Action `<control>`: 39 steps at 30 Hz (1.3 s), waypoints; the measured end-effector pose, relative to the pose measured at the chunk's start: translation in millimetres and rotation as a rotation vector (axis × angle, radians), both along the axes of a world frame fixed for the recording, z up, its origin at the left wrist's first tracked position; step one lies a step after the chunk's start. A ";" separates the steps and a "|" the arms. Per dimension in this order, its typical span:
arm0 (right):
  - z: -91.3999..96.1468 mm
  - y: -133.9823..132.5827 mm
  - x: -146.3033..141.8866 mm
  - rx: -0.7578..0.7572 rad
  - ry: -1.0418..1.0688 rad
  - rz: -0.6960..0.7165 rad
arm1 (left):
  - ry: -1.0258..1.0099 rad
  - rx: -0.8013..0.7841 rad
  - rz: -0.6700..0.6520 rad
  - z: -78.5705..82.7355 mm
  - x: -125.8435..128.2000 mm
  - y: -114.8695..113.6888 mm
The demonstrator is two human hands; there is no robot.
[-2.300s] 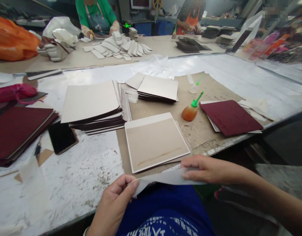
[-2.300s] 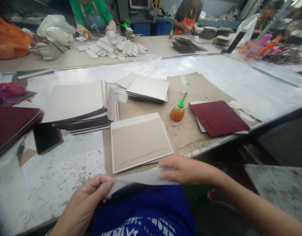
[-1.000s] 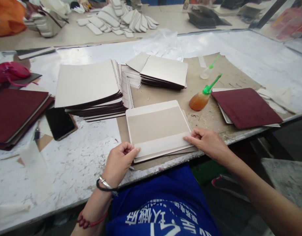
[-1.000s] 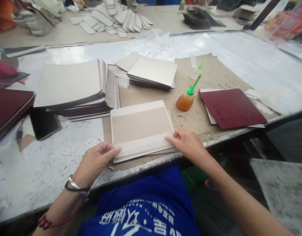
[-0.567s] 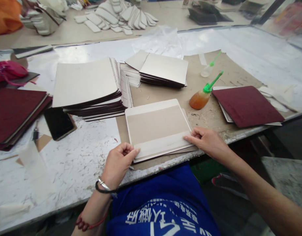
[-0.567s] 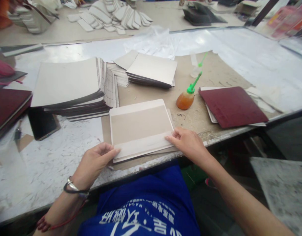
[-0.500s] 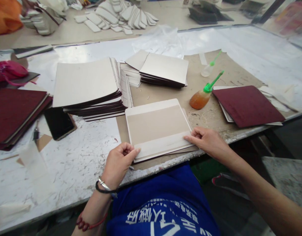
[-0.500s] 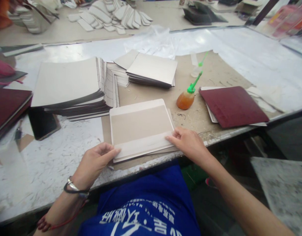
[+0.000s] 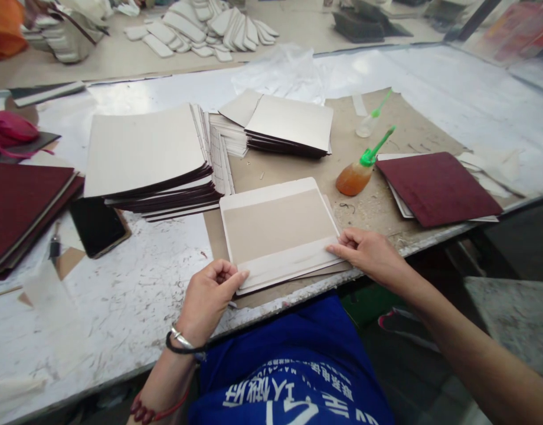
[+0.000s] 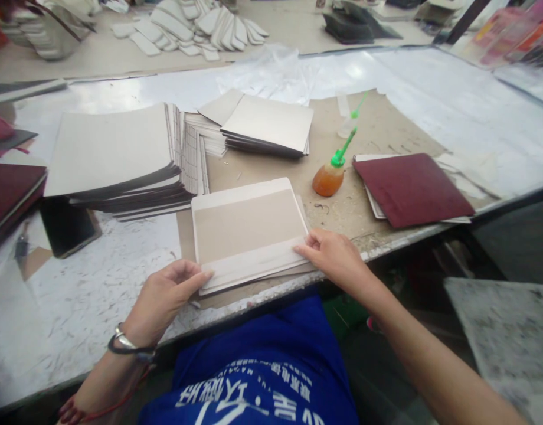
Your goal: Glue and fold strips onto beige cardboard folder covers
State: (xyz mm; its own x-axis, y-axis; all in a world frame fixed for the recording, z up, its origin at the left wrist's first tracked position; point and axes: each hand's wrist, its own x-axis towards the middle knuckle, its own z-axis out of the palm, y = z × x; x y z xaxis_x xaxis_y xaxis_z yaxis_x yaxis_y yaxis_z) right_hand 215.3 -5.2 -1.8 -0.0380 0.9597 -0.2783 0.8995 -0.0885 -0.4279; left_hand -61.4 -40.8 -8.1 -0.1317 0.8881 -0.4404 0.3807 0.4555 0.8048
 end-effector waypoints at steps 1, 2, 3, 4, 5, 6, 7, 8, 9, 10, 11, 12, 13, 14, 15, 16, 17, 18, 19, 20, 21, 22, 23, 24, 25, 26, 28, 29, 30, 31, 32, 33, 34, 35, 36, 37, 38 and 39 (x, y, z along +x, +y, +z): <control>0.1 0.0 -0.1 0.000 0.005 -0.002 | 0.004 -0.002 -0.001 -0.2 -0.4 -0.4; 0.3 0.0 -0.2 -0.002 0.014 -0.003 | 0.008 -0.002 -0.005 -0.9 -1.0 -0.8; 0.6 0.1 -0.3 -0.003 0.024 -0.006 | 0.012 -0.001 -0.009 -2.0 -1.7 -1.1; 1.0 0.1 -0.3 -0.005 0.034 -0.008 | 0.015 0.000 -0.014 -3.3 -2.6 -1.4; 1.5 0.1 -0.4 -0.006 0.041 -0.013 | 0.015 -0.001 -0.018 -4.7 -3.4 -1.7; 2.2 0.1 -0.6 -0.009 0.045 -0.016 | 0.013 -0.004 -0.020 -5.9 -4.0 -1.7; 2.9 0.1 -0.8 -0.011 0.048 -0.018 | 0.011 -0.009 -0.021 -6.8 -4.4 -1.7; 3.7 0.0 -1.1 -0.013 0.050 -0.020 | 0.013 -0.016 -0.022 -7.1 -4.5 -1.5; 4.5 -0.1 -1.4 -0.014 0.053 -0.022 | 0.015 -0.022 -0.022 -7.0 -4.2 -1.2; 5.3 -0.2 -1.8 -0.016 0.056 -0.023 | 0.020 -0.031 -0.024 -6.5 -3.7 -0.8; 5.9 -0.3 -2.1 -0.018 0.060 -0.024 | 0.027 -0.036 -0.024 -5.6 -3.1 -0.3; 6.4 -0.3 -2.3 -0.019 0.062 -0.026 | 0.034 -0.038 -0.022 -4.5 -2.4 0.1; 6.7 -0.4 -2.4 -0.019 0.064 -0.028 | 0.039 -0.041 -0.021 -3.4 -1.7 0.4; 6.8 -0.5 -2.4 -0.017 0.065 -0.027 | 0.039 -0.046 -0.021 -2.6 -1.3 0.7; 6.8 -0.5 -2.3 -0.016 0.066 -0.024 | 0.035 -0.050 -0.022 -2.1 -1.0 0.7; 6.5 -0.6 -2.0 -0.017 0.068 -0.022 | 0.029 -0.052 -0.024 -2.2 -1.0 0.7; 6.2 -0.6 -1.7 -0.017 0.068 -0.020 | 0.022 -0.052 -0.027 -2.9 -1.3 0.4; 5.9 -0.7 -1.5 -0.016 0.069 -0.018 | 0.020 -0.048 -0.030 -4.2 -1.9 0.0; 5.5 -0.8 -1.2 -0.015 0.072 -0.015 | 0.024 -0.038 -0.030 -6.0 -2.6 -0.5; 5.1 -0.9 -0.9 -0.011 0.074 -0.012 | 0.033 -0.025 -0.030 -8.2 -3.6 -1.1; 4.8 -1.0 -0.7 -0.006 0.076 -0.009 | 0.045 -0.012 -0.030 -10.4 -4.5 -1.7; 4.6 -1.1 -0.6 -0.002 0.076 -0.007 | 0.057 -0.003 -0.032 -12.4 -5.4 -2.3; 4.5 -1.2 -0.4 0.001 0.075 -0.005 | 0.066 0.002 -0.033 -14.0 -6.2 -2.8; 4.6 -1.2 -0.4 0.000 0.074 -0.003 | 0.073 0.004 -0.035 -15.0 -6.7 -3.2; 4.8 -1.2 -0.4 -0.002 0.072 -0.004 | 0.077 0.002 -0.037 -15.3 -6.9 -3.6; 5.2 -1.1 -0.5 -0.004 0.070 -0.006 | 0.079 -0.001 -0.034 -14.7 -6.8 -3.7; 6.4 -0.8 -0.9 -0.012 0.069 -0.008 | 0.080 -0.018 -0.028 -11.5 -5.3 -3.3; 7.2 -0.6 -1.3 -0.016 0.068 -0.010 | 0.079 -0.029 -0.027 -9.2 -4.1 -2.7; 7.8 -0.4 -1.5 -0.020 0.067 -0.012 | 0.077 -0.040 -0.027 -6.8 -2.7 -2.0; 8.3 -0.3 -1.8 -0.021 0.069 -0.012 | 0.074 -0.051 -0.029 -4.5 -1.4 -1.2; 8.4 -0.2 -1.9 -0.021 0.072 -0.010 | 0.070 -0.058 -0.032 -2.5 -0.2 -0.4; 8.3 -0.1 -1.9 -0.019 0.078 -0.007 | 0.065 -0.060 -0.032 -1.1 0.7 0.3; 7.8 0.1 -1.7 -0.016 0.085 -0.004 | 0.060 -0.056 -0.030 -0.5 1.2 0.8; 7.1 0.2 -1.4 -0.013 0.091 0.001 | 0.055 -0.050 -0.031 -0.6 1.3 1.0; 6.2 0.4 -0.9 -0.011 0.097 0.005 | 0.050 -0.040 -0.032 -1.5 0.9 1.1; 5.1 0.6 -0.5 -0.009 0.104 0.009 | 0.044 -0.027 -0.035 -3.1 0.3 0.8; 4.0 0.8 0.1 -0.008 0.110 0.013 | 0.040 -0.013 -0.037 -5.1 -0.5 0.3; 2.9 1.0 0.6 -0.008 0.118 0.015 | 0.038 -0.001 -0.037 -7.4 -1.4 -0.3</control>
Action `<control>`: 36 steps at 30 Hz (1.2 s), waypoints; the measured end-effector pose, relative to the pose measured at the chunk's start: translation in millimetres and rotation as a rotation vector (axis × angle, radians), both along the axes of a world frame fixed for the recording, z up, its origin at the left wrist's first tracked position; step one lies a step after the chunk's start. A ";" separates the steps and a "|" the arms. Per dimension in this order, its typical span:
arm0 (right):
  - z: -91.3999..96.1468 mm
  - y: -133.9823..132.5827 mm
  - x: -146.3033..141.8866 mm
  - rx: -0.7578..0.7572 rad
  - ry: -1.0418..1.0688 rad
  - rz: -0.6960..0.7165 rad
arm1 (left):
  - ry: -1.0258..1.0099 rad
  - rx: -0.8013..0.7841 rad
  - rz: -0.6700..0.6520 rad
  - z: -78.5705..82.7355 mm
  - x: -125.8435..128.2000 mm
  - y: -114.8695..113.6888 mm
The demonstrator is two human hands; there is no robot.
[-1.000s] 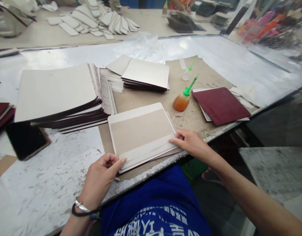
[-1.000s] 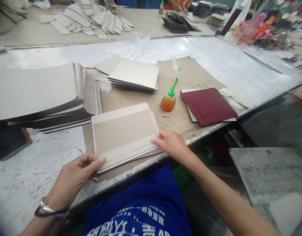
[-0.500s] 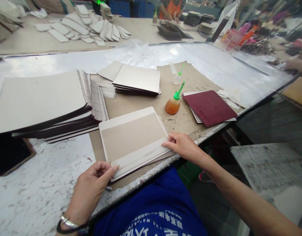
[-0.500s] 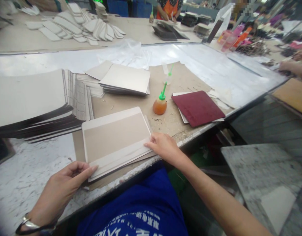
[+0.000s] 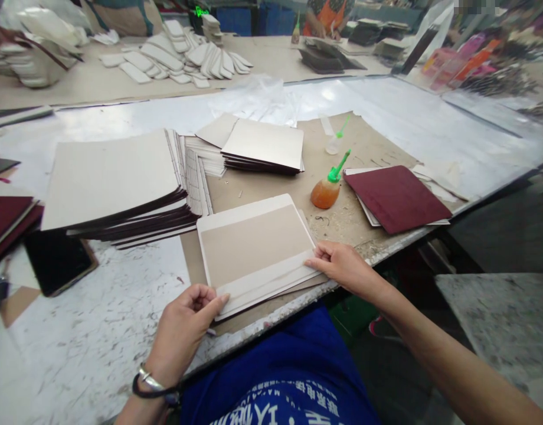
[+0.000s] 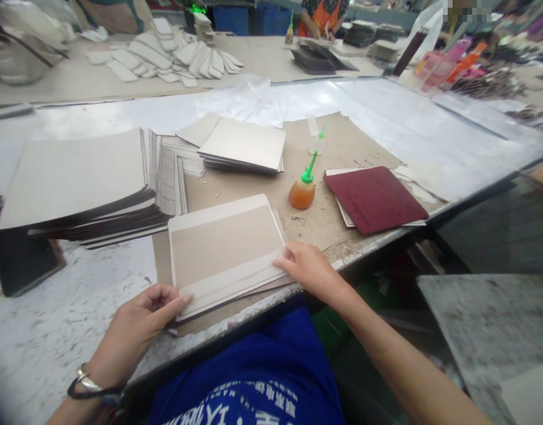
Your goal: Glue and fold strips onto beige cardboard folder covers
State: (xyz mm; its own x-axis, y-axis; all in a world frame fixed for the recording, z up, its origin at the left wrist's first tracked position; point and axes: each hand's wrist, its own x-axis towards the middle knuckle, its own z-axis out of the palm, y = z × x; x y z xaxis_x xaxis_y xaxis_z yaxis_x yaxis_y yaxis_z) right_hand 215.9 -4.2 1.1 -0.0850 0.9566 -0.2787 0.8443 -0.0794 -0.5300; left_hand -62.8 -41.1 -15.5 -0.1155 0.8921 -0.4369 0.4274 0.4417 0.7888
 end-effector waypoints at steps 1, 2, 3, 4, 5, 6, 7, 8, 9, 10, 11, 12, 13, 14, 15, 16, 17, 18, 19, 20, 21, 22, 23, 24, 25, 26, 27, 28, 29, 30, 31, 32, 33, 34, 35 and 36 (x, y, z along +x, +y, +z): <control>-1.0 0.2 0.5 0.001 0.009 0.002 | -0.001 0.010 0.003 -2.3 -0.8 -0.7; -1.9 0.3 1.0 0.002 0.019 0.005 | 0.000 0.016 0.009 -4.3 -1.5 -1.3; -2.6 0.4 1.4 0.002 0.027 0.008 | 0.003 0.020 0.014 -6.0 -2.0 -1.9; -3.1 0.4 1.9 0.002 0.033 0.011 | 0.007 0.021 0.016 -7.1 -2.3 -2.3; -3.5 0.5 2.3 0.004 0.038 0.014 | 0.011 0.025 0.019 -7.8 -2.5 -2.5; -3.8 0.6 2.6 0.004 0.041 0.018 | 0.015 0.027 0.016 -8.0 -2.5 -2.6; -4.0 0.7 3.0 0.004 0.041 0.021 | 0.019 0.031 0.012 -7.9 -2.5 -2.6; -4.1 0.9 3.2 0.002 0.040 0.023 | 0.022 0.034 0.007 -7.6 -2.4 -2.4; -4.2 1.0 3.4 0.001 0.039 0.023 | 0.022 0.032 0.002 -6.9 -2.1 -2.1; -4.2 1.1 3.5 -0.001 0.037 0.022 | 0.019 0.028 0.000 -5.9 -1.7 -1.8; -4.2 1.2 3.5 -0.004 0.033 0.022 | 0.015 0.020 -0.001 -4.7 -1.1 -1.3; -4.2 1.3 3.5 -0.007 0.027 0.021 | 0.011 0.011 0.001 -3.2 -0.3 -0.8; -4.1 1.3 3.3 -0.008 0.020 0.022 | 0.010 0.004 0.006 -1.4 0.7 -0.3; -3.9 1.3 3.0 -0.008 0.012 0.025 | 0.012 -0.001 0.013 0.5 1.8 0.2; -3.5 1.1 2.7 -0.008 0.003 0.030 | 0.014 -0.003 0.020 2.3 2.9 0.6; -2.9 0.9 2.2 -0.007 -0.010 0.035 | 0.012 0.002 0.028 3.9 3.8 0.8; -2.1 0.7 1.7 -0.009 -0.029 0.040 | 0.006 0.009 0.033 5.0 4.5 0.9; -1.1 0.3 1.1 -0.012 -0.054 0.044 | -0.003 0.019 0.039 5.5 4.9 0.9; -0.2 -0.1 0.7 -0.015 -0.086 0.047 | -0.011 0.027 0.044 5.4 5.1 0.7; 0.7 -0.5 0.5 -0.020 -0.121 0.047 | -0.017 0.035 0.049 4.6 4.9 0.4; 1.3 -0.8 0.5 -0.023 -0.155 0.046 | -0.017 0.042 0.056 3.4 4.6 0.2; 1.5 -1.0 0.8 -0.027 -0.184 0.047 | -0.012 0.046 0.063 1.9 4.1 -0.1; 1.3 -1.1 1.3 -0.033 -0.203 0.046 | -0.007 0.051 0.071 0.3 3.7 -0.3; 0.8 -0.9 2.0 -0.040 -0.214 0.043 | -0.004 0.056 0.078 -1.1 3.3 -0.5; 0.1 -0.5 2.7 -0.048 -0.218 0.039 | -0.003 0.062 0.082 -2.3 3.0 -0.6; -0.6 -0.1 3.3 -0.055 -0.217 0.031 | -0.004 0.068 0.084 -2.9 2.9 -0.7; -1.0 0.3 3.7 -0.059 -0.214 0.020 | -0.008 0.074 0.083 -3.1 2.9 -0.8; -1.0 0.5 3.9 -0.062 -0.212 0.006 | -0.014 0.079 0.079 -3.0 3.0 -0.8; -0.6 0.6 3.8 -0.065 -0.206 -0.009 | -0.019 0.082 0.076 -2.6 3.1 -0.9; 0.3 0.4 3.4 -0.067 -0.197 -0.024 | -0.020 0.081 0.074 -2.4 3.0 -0.9; 1.4 0.0 2.9 -0.067 -0.184 -0.037 | -0.016 0.077 0.073 -2.6 2.7 -0.8; 2.5 -0.4 2.4 -0.065 -0.167 -0.049 | -0.009 0.069 0.074 -3.5 2.1 -0.7; 3.3 -0.9 1.9 -0.060 -0.149 -0.059 | -0.003 0.060 0.075 -5.1 1.2 -0.7; 3.8 -1.3 1.7 -0.054 -0.132 -0.066 | 0.002 0.056 0.076 -7.6 0.1 -0.8; 3.8 -1.8 1.6 -0.048 -0.116 -0.071 | 0.003 0.056 0.077 -10.7 -1.2 -1.0; 3.5 -2.2 1.8 -0.044 -0.103 -0.077 | 0.000 0.062 0.076 -14.0 -2.5 -1.5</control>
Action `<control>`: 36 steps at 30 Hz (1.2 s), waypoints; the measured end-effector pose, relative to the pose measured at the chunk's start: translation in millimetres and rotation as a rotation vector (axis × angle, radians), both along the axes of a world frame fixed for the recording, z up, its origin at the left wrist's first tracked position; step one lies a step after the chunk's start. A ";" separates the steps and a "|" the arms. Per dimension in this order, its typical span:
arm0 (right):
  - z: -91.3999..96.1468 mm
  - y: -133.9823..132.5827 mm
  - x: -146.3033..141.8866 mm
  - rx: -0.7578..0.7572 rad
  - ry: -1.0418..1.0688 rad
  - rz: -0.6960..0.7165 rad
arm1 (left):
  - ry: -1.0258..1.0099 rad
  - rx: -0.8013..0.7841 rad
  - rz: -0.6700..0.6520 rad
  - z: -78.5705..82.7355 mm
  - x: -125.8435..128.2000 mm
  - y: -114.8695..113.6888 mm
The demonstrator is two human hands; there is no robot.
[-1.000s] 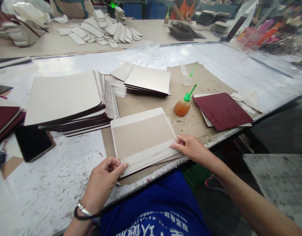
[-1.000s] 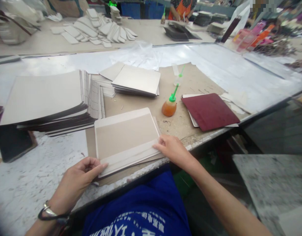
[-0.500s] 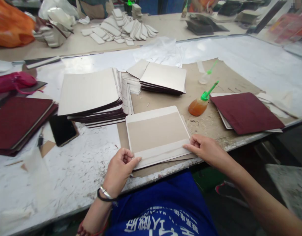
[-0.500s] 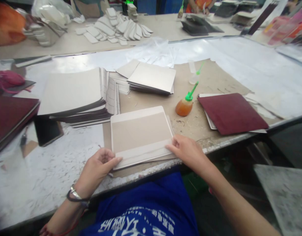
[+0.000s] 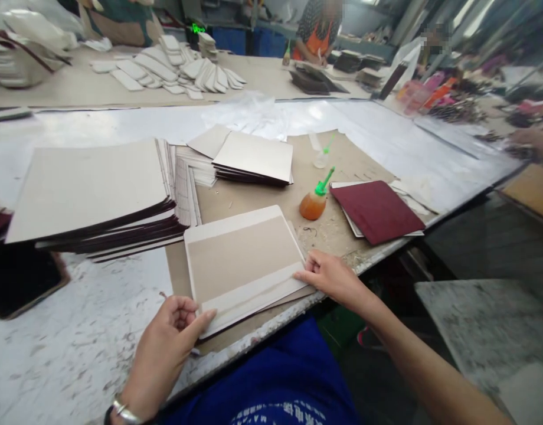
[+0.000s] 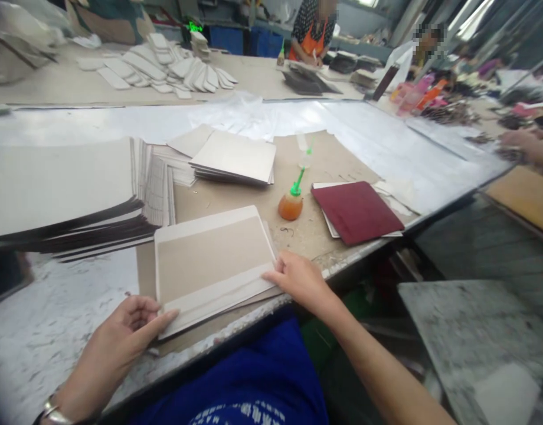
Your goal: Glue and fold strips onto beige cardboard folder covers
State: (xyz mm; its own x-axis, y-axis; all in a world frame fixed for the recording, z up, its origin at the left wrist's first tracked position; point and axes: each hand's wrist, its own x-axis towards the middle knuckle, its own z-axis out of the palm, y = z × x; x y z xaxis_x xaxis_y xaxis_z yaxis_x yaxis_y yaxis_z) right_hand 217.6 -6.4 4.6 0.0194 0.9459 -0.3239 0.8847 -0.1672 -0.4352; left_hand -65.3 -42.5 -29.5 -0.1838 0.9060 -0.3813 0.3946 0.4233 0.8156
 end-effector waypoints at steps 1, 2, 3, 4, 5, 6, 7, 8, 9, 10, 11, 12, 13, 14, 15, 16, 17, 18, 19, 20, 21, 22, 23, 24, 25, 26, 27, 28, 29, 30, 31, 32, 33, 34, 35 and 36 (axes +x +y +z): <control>-0.6 -0.3 0.3 0.002 0.011 -0.004 | -0.004 0.008 -0.001 -3.2 -1.2 -0.6; -1.3 -0.6 0.7 0.001 0.019 -0.009 | -0.007 0.016 -0.001 -5.7 -2.3 -1.2; -2.0 -0.7 1.1 0.000 0.025 -0.012 | -0.008 0.020 -0.001 -7.3 -3.0 -1.8; -2.6 -0.8 1.4 -0.003 0.029 -0.013 | -0.010 0.019 -0.001 -7.8 -3.4 -2.2; -3.0 -0.7 1.5 -0.007 0.032 -0.015 | -0.013 0.013 -0.001 -7.0 -3.3 -2.4; -3.2 -0.5 1.5 -0.011 0.032 -0.016 | -0.016 0.008 -0.001 -5.1 -2.8 -2.2; -3.4 -0.2 1.3 -0.016 0.032 -0.016 | -0.021 0.002 0.001 -2.5 -1.9 -1.7; -3.5 0.0 1.2 -0.018 0.032 -0.017 | -0.024 -0.004 0.005 0.6 -0.7 -1.0; -3.6 0.3 1.1 -0.018 0.031 -0.016 | -0.027 -0.012 0.009 3.7 0.5 -0.3; -4.0 0.5 1.3 -0.016 0.030 -0.015 | -0.029 -0.019 0.013 6.4 1.7 0.4; -4.6 0.6 1.7 -0.012 0.033 -0.012 | -0.032 -0.024 0.016 8.4 2.7 0.9; -5.6 0.7 2.5 -0.008 0.041 -0.007 | -0.037 -0.026 0.019 9.6 3.4 1.2; -6.8 0.7 3.5 -0.004 0.053 -0.002 | -0.044 -0.025 0.019 10.0 3.7 1.3; -8.3 0.7 4.8 -0.003 0.069 0.003 | -0.054 -0.019 0.018 9.7 3.6 1.0; -10.0 0.7 6.1 -0.004 0.086 0.006 | -0.064 -0.011 0.017 8.8 3.2 0.6; -11.7 0.7 7.5 -0.006 0.103 0.008 | -0.072 -0.005 0.012 7.5 2.6 0.1; -13.3 0.7 8.7 -0.007 0.116 0.009 | -0.077 -0.003 0.004 6.2 1.9 -0.5; -14.6 0.7 9.7 -0.008 0.123 0.008 | -0.077 -0.002 -0.002 5.0 1.2 -1.1; -15.6 0.7 10.4 -0.007 0.126 0.009 | -0.076 -0.002 -0.008 4.1 0.5 -1.7; -16.2 0.6 10.9 -0.005 0.127 0.009 | -0.072 0.000 -0.012 3.4 -0.1 -2.3; -16.5 0.6 11.0 -0.003 0.125 0.011 | -0.067 0.003 -0.017 3.1 -0.5 -2.8; -16.5 0.5 11.0 -0.002 0.124 0.013 | -0.064 0.008 -0.019 2.9 -0.8 -3.3; -16.2 0.5 10.8 -0.001 0.125 0.016 | -0.063 0.014 -0.021 2.9 -1.0 -3.7; -15.8 0.5 10.6 0.001 0.124 0.018 | -0.062 0.019 -0.022 3.0 -1.0 -4.0; -15.4 0.6 10.4 0.002 0.123 0.020 | -0.061 0.022 -0.024 3.1 -1.0 -4.1; -15.1 0.7 10.2 0.003 0.122 0.020 | -0.060 0.024 -0.023 3.1 -0.9 -4.1; -14.8 0.9 10.0 0.004 0.122 0.019 | -0.060 0.022 -0.024 3.1 -0.7 -4.0; -14.6 1.0 9.9 0.003 0.124 0.017 | -0.061 0.018 -0.025 3.2 -0.4 -3.8; -14.6 1.1 9.9 0.001 0.128 0.015 | -0.062 0.014 -0.025 3.4 0.0 -3.5; -14.6 1.2 9.9 -0.002 0.132 0.011 | -0.061 0.010 -0.024 3.9 0.4 -3.3; -14.8 1.2 10.0 -0.005 0.136 0.009 | -0.060 0.005 -0.022 4.6 0.9 -3.0; -15.0 1.2 10.0 -0.007 0.137 0.006 | -0.057 -0.001 -0.018 5.7 1.6 -2.8; -15.3 1.2 10.1 -0.007 0.138 0.005 | -0.054 -0.005 -0.013 7.0 2.3 -2.7; -15.6 1.2 10.3 -0.005 0.140 0.006 | -0.050 -0.008 -0.009 8.4 3.0 -2.6; -15.9 1.2 10.4 -0.001 0.144 0.009 | -0.049 -0.007 -0.005 9.9 3.6 -2.5; -16.2 1.2 10.5 0.002 0.148 0.012 | -0.047 -0.005 -0.002 11.3 4.3 -2.4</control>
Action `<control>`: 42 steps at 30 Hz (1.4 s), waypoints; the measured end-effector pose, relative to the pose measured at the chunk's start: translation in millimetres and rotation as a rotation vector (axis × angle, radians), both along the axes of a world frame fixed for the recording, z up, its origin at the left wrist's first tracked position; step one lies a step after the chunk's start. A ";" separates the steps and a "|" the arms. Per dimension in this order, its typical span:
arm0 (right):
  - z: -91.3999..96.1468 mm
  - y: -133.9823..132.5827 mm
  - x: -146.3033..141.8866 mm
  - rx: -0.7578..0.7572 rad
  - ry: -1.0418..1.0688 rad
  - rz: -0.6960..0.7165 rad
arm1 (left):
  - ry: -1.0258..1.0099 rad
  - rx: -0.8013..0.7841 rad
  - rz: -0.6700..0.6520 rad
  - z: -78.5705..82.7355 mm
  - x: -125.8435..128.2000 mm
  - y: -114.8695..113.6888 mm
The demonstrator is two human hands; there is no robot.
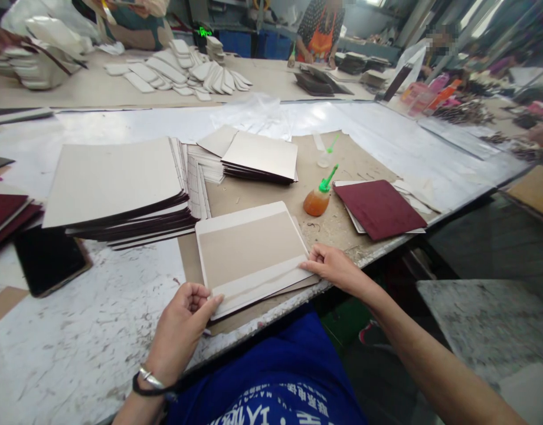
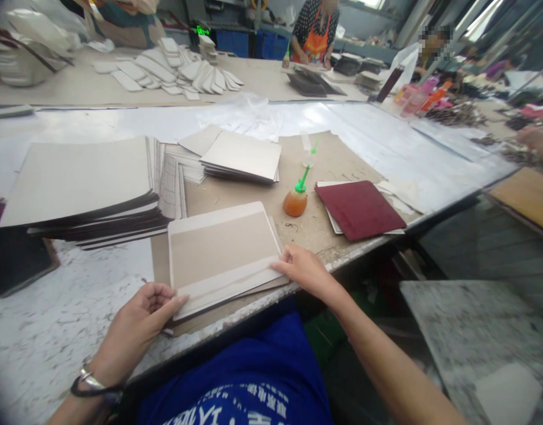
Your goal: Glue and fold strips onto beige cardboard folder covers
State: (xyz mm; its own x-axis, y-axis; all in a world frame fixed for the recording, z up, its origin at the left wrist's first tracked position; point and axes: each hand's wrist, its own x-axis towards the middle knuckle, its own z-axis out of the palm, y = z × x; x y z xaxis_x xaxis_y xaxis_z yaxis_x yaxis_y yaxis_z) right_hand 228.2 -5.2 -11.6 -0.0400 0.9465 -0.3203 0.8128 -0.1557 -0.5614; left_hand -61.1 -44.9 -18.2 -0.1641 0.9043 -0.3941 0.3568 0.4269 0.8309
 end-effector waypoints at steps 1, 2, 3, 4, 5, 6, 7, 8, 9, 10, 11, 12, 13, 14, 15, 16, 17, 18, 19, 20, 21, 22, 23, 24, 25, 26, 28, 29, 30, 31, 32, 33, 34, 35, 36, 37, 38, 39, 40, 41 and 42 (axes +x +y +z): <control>-0.2 0.0 0.1 0.004 0.004 0.003 | 0.002 0.004 0.003 1.1 0.5 0.1; -0.2 0.0 0.1 0.008 0.006 0.006 | 0.003 0.008 0.005 1.9 0.9 0.2; -0.1 0.0 0.0 0.010 0.007 0.008 | 0.004 0.010 0.003 2.2 1.1 0.3; 0.2 0.0 -0.1 0.013 0.006 0.008 | 0.006 0.014 0.003 2.1 1.1 0.3; 0.6 -0.1 -0.4 0.014 0.003 0.008 | 0.006 0.020 0.004 1.7 1.0 0.3; 1.1 -0.2 -0.8 0.015 0.000 0.007 | 0.005 0.027 0.003 0.9 0.8 0.3; 1.7 -0.3 -1.2 0.015 -0.003 0.004 | 0.004 0.033 0.004 -0.1 0.4 0.1; 2.3 -0.4 -1.7 0.014 -0.007 0.001 | 0.004 0.036 0.005 -1.0 0.1 0.0; 2.8 -0.6 -2.2 0.013 -0.010 -0.002 | 0.003 0.036 0.005 -1.9 -0.2 -0.2; 3.3 -0.8 -2.6 0.012 -0.012 -0.004 | 0.003 0.033 0.005 -2.7 -0.5 -0.4; 3.5 -1.0 -2.9 0.010 -0.012 -0.005 | 0.003 0.026 0.003 -3.2 -0.6 -0.5; 3.5 -1.1 -3.1 0.009 -0.011 -0.006 | 0.004 0.019 0.002 -3.4 -0.7 -0.6; 3.3 -1.3 -3.1 0.008 -0.010 -0.005 | 0.006 0.016 0.000 -3.4 -0.7 -0.6; 3.0 -1.4 -3.0 0.007 -0.009 -0.005 | 0.010 0.013 -0.001 -3.3 -0.6 -0.5; 2.6 -1.4 -2.8 0.008 -0.009 -0.006 | 0.016 0.010 -0.001 -3.0 -0.6 -0.4; 2.2 -1.4 -2.5 0.009 -0.010 -0.007 | 0.023 0.009 -0.001 -2.8 -0.6 -0.3; 1.8 -1.4 -2.3 0.009 -0.010 -0.008 | 0.031 0.010 -0.004 -2.6 -0.7 -0.3; 1.6 -1.3 -2.1 0.010 -0.012 -0.010 | 0.037 0.010 -0.006 -2.5 -0.9 -0.4; 1.4 -1.1 -2.0 0.010 -0.013 -0.010 | 0.040 0.010 -0.008 -2.5 -1.2 -0.5; 1.5 -1.0 -2.0 0.011 -0.015 -0.009 | 0.042 0.010 -0.010 -2.7 -1.5 -0.7; 1.7 -0.8 -2.2 0.011 -0.015 -0.008 | 0.042 0.010 -0.013 -3.1 -1.9 -0.9; 2.1 -0.7 -2.5 0.010 -0.016 -0.006 | 0.040 0.009 -0.014 -3.5 -2.2 -1.1; 2.5 -0.6 -2.9 0.009 -0.016 -0.005 | 0.038 0.007 -0.015 -4.0 -2.5 -1.2; 3.0 -0.6 -3.3 0.007 -0.016 -0.005 | 0.034 0.006 -0.018 -4.7 -2.8 -1.4; 3.5 -0.5 -3.7 0.006 -0.017 -0.005 | 0.032 0.005 -0.020 -5.3 -3.0 -1.4; 3.9 -0.5 -4.0 0.003 -0.019 -0.006 | 0.029 0.007 -0.020 -6.0 -3.3 -1.5; 4.4 -0.2 -4.2 -0.003 -0.022 -0.007 | 0.029 0.012 -0.017 -7.1 -3.7 -1.5; 4.5 0.1 -4.1 -0.006 -0.024 -0.008 | 0.028 0.014 -0.015 -7.4 -3.9 -1.4; 4.4 0.4 -3.8 -0.009 -0.026 -0.007 | 0.026 0.017 -0.011 -7.6 -4.1 -1.3; 4.3 0.8 -3.5 -0.011 -0.028 -0.006 | 0.023 0.016 -0.007 -7.7 -4.2 -1.2; 4.1 1.2 -3.2 -0.012 -0.029 -0.006 | 0.019 0.014 -0.006 -7.6 -4.2 -1.0; 3.9 1.6 -2.9 -0.013 -0.030 -0.004 | 0.018 0.012 -0.005 -7.5 -4.2 -0.8; 3.6 1.9 -2.5 -0.016 -0.031 -0.001 | 0.018 0.010 -0.005 -7.4 -4.2 -0.7; 3.4 2.2 -2.3 -0.019 -0.031 0.002 | 0.021 0.008 -0.005 -7.3 -4.1 -0.5; 3.0 2.4 -2.1 -0.022 -0.031 0.004 | 0.025 0.007 -0.006 -7.3 -4.0 -0.4; 2.7 2.5 -2.0 -0.023 -0.033 0.006 | 0.028 0.008 -0.008 -7.4 -3.8 -0.3; 2.4 2.6 -1.9 -0.024 -0.034 0.006 | 0.030 0.012 -0.008 -7.4 -3.7 -0.3; 2.1 2.7 -1.8 -0.024 -0.035 0.007 | 0.032 0.014 -0.008 -7.3 -3.4 -0.3; 1.9 2.8 -1.8 -0.022 -0.035 0.006 | 0.032 0.013 -0.010 -7.2 -3.2 -0.3; 1.8 2.8 -1.7 -0.022 -0.036 0.007 | 0.034 0.013 -0.009 -6.9 -2.9 -0.4; 1.7 2.9 -1.7 -0.021 -0.035 0.008 | 0.035 0.012 -0.008 -6.6 -2.6 -0.4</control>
State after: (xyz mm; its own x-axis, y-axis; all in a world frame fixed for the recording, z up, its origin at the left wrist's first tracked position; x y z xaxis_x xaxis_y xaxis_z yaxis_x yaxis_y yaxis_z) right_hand 226.5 -2.3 -9.9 -0.0363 0.9392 -0.3414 0.8332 -0.1601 -0.5292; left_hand -63.7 -45.4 -24.8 -0.1704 0.9104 -0.3771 0.3886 0.4137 0.8233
